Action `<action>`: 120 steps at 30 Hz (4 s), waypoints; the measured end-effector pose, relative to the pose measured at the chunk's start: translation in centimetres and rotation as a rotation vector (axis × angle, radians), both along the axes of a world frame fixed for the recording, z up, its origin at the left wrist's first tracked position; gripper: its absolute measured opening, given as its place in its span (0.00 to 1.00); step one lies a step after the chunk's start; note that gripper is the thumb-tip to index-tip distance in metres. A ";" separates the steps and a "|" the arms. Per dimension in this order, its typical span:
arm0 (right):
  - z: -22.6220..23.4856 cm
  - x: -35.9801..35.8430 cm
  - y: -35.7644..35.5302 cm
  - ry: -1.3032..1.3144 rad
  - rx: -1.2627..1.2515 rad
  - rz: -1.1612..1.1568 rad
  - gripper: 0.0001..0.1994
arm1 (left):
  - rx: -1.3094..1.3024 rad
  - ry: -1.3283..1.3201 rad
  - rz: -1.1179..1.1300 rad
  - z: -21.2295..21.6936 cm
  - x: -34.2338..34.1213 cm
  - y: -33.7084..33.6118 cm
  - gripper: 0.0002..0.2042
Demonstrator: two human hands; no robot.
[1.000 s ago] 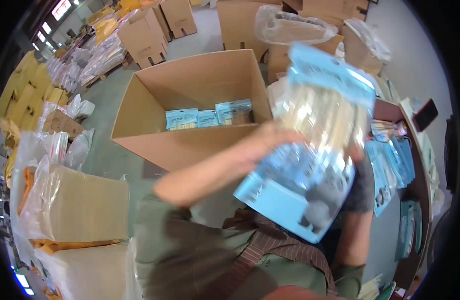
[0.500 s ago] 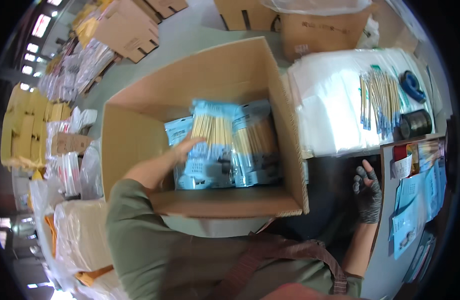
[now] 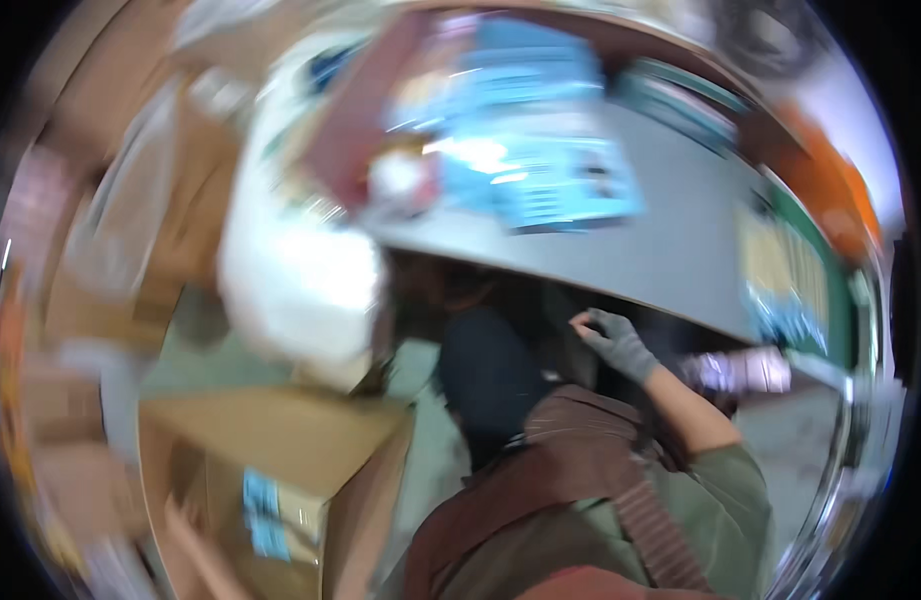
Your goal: The recorder packages bundles of wooden chopsticks into plastic bags and places the finished bags into a cardboard box.
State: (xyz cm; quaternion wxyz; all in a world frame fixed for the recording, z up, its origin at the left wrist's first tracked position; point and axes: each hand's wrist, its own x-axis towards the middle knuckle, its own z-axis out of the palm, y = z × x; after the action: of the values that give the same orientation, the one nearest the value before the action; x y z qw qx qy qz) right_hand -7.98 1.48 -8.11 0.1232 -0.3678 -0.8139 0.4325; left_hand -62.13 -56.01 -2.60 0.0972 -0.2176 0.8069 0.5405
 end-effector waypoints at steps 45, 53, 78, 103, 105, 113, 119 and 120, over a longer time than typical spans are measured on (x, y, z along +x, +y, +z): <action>7.5 30.0 12.5 -0.432 0.834 -0.764 0.24 | 0.271 0.651 -1.628 -1.0 55.5 76.8 0.37; -1.9 34.2 23.4 -0.182 0.145 -1.235 0.32 | 0.351 0.306 -1.455 -0.8 51.2 80.1 0.40; 14.5 18.9 17.6 0.841 -0.072 -0.277 0.62 | 0.839 0.122 -2.160 5.1 56.5 74.5 0.58; 9.1 13.7 13.1 0.816 -0.999 -0.190 0.14 | 0.110 1.139 -1.450 -0.5 33.5 64.9 0.15; 8.4 14.0 13.4 0.817 -0.989 -0.176 0.13 | 0.016 1.214 -1.490 -0.8 33.1 65.8 0.12; 8.4 14.9 13.1 0.800 -0.956 -0.183 0.12 | -0.002 1.377 -1.498 0.7 31.1 66.6 0.08; 8.7 16.1 12.1 0.874 -0.914 -0.167 0.14 | -0.492 1.434 -1.839 6.7 30.7 65.6 0.20; 8.5 16.5 11.9 0.891 -0.903 -0.176 0.14 | -0.568 1.436 -1.843 6.6 30.5 65.4 0.17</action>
State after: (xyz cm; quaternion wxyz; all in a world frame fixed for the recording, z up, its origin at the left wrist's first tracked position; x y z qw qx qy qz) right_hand 8.55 13.40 0.42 0.3177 -0.2339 -0.3893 0.8324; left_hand -31.61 9.34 4.01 -0.0762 0.7781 0.6197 0.0686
